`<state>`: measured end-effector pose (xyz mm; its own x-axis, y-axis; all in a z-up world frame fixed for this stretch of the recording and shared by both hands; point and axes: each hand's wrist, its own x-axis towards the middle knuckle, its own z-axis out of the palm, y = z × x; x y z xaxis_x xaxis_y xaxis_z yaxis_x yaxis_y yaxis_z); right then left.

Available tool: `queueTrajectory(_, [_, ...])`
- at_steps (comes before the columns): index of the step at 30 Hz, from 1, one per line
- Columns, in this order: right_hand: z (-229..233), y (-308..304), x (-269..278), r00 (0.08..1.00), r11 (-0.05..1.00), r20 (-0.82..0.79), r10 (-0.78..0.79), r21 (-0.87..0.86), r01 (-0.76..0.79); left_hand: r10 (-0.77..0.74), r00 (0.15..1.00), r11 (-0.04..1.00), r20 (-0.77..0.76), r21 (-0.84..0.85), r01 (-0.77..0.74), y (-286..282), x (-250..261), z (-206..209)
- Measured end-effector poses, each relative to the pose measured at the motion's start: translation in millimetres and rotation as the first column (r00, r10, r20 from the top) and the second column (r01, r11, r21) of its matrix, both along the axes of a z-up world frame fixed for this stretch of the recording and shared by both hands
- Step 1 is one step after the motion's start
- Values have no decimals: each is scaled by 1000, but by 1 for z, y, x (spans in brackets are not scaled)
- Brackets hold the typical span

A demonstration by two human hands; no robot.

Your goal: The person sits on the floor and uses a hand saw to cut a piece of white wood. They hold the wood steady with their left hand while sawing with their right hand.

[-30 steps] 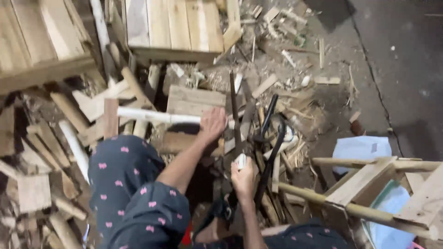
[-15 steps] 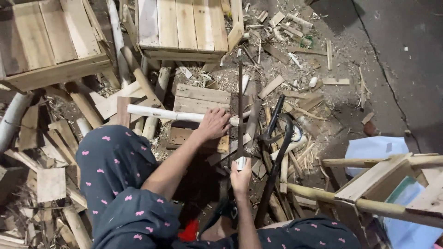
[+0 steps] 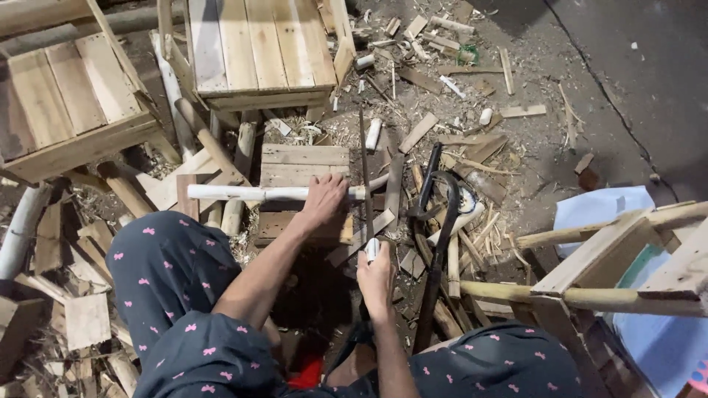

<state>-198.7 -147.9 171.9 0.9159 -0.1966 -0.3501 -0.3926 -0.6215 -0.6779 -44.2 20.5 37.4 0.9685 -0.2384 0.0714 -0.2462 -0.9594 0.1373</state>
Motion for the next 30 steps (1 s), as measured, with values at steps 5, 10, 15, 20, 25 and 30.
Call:
queueTrajectory(5, [24, 9, 6, 1000, 998, 30, -2, 55, 1, -1, 997, 999, 83, 34, -2, 4, -8, 20])
queueTrajectory(10, [2, 10, 12, 999, 999, 38, 24, 34, -26, 26, 982, 999, 187, 19, -30, 1, -24, 55])
queueTrajectory(15, [-23, 10, 16, 1000, 1000, 18, 10, 2, -11, 274, 949, 955, 156, -160, -250, -19, -7, 52])
queueTrajectory(20, [-30, 11, 23, 1000, 1000, -26, -3, -1, 3, 441, 815, 897, 377, -221, -383, -27, 33, 0])
queueTrajectory(25, [-20, 19, 37, 996, 995, 54, -66, 80, 61, 459, 813, 887, 358, -244, -392, -18, 49, 14])
queueTrajectory(30, [-27, 22, 40, 997, 998, 44, -58, -34, 59, 344, 821, 938, 456, -201, -281, -15, 38, 26])
